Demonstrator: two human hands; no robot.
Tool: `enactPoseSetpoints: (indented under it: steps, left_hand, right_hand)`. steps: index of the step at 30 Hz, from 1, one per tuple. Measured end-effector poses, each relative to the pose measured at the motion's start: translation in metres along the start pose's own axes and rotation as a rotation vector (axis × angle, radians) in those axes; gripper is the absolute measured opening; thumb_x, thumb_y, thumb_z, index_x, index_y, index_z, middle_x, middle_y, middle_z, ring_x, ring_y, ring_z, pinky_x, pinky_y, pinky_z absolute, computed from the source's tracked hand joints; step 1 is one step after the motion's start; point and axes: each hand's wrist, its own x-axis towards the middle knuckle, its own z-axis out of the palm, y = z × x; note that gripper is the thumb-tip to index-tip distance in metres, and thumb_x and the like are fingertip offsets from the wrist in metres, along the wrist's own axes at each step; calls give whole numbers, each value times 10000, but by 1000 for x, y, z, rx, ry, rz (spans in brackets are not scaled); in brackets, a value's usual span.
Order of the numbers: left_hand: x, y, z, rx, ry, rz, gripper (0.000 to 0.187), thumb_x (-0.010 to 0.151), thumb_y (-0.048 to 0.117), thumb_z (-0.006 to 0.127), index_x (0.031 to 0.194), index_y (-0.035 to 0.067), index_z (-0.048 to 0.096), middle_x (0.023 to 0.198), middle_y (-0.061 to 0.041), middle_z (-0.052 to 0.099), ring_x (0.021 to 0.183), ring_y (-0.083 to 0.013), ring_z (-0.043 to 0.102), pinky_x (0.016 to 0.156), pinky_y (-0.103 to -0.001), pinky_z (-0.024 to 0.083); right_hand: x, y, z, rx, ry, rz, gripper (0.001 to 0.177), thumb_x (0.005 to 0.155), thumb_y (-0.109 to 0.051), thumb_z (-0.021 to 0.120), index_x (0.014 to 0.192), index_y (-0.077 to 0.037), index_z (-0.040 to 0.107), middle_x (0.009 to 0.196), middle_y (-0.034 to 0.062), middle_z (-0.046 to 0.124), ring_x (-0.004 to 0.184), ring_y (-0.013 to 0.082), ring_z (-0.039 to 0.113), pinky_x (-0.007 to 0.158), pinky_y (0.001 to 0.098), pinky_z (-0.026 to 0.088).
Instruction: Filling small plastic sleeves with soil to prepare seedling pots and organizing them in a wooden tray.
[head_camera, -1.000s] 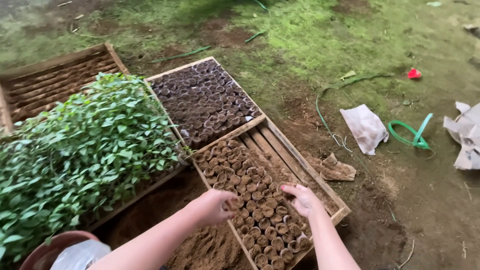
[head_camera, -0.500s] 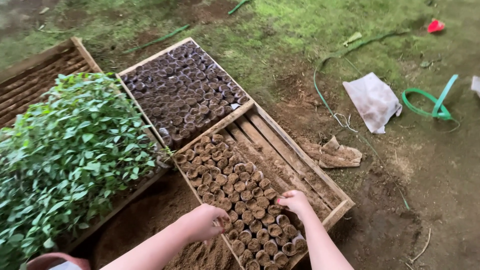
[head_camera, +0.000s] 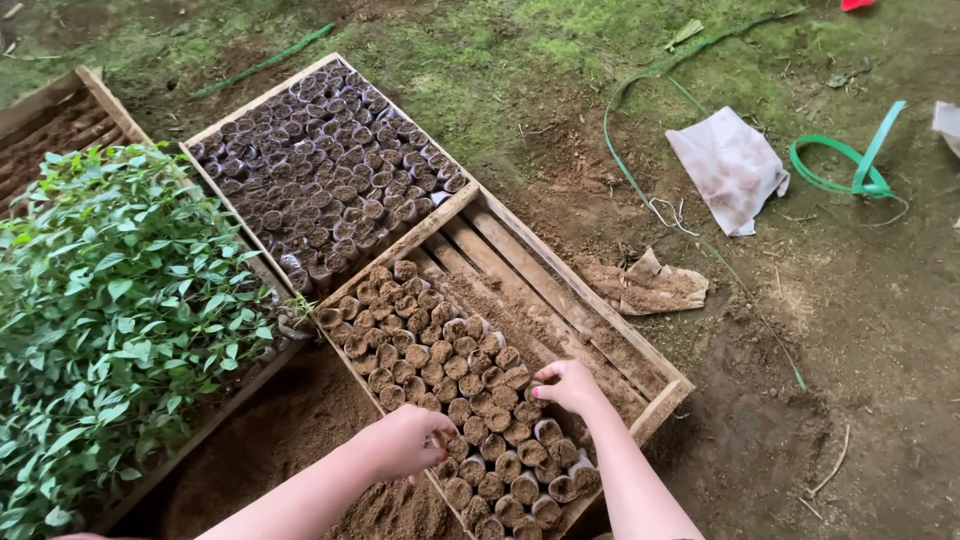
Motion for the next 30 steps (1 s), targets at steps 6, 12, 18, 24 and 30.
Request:
enactPoseSetpoints:
  steps: [6, 12, 18, 24, 30]
  left_hand:
    - [4, -1, 2, -27, -6, -8, 252, 968, 140, 652, 1209, 82, 696, 1147, -98, 775, 629, -95, 740, 535, -140, 642]
    - [-7, 9, -3, -47, -23, -60, 239, 1015, 247, 653, 1195, 93, 688, 1163, -111, 768, 685, -91, 769, 582, -135, 648]
    - [-19, 11, -6, -134, 53, -129, 245, 1012, 273, 651, 1219, 155, 707, 946, -27, 778, 570, -22, 615, 457, -116, 514]
    - [-46, 8, -7, -534, 164, -149, 350, 1073, 345, 513, 1170, 102, 746, 857, -24, 745, 535, -60, 560, 473, -192, 477]
    - [-38, -55, 3, -887, 361, -29, 568, 1046, 491, 449, 1078, 25, 772, 900, -86, 768, 596, -183, 687, 459, -278, 516]
  right_hand:
    - [-7, -10, -13, 68, -51, 91, 283, 899, -336, 716, 1116, -162, 769, 1115, 25, 791, 586, 85, 589, 522, 180, 500]
    - [0, -8, -15, 140, -18, 106, 119, 903, -172, 724, 858, -63, 739, 1273, 20, 759, 515, 50, 514, 502, 181, 508]
    - [-13, -38, -25, -54, 64, 80, 128, 835, -146, 759, 955, -108, 780, 1047, 42, 788, 685, 105, 650, 723, 250, 587]
    - [-36, -52, -25, -65, 30, -37, 204, 754, -186, 780, 927, -86, 824, 856, 28, 797, 713, 145, 710, 719, 280, 580]
    - [-132, -174, -2, 66, -327, -407, 106, 804, -116, 785, 890, -59, 764, 702, 9, 686, 572, 89, 546, 539, 229, 456]
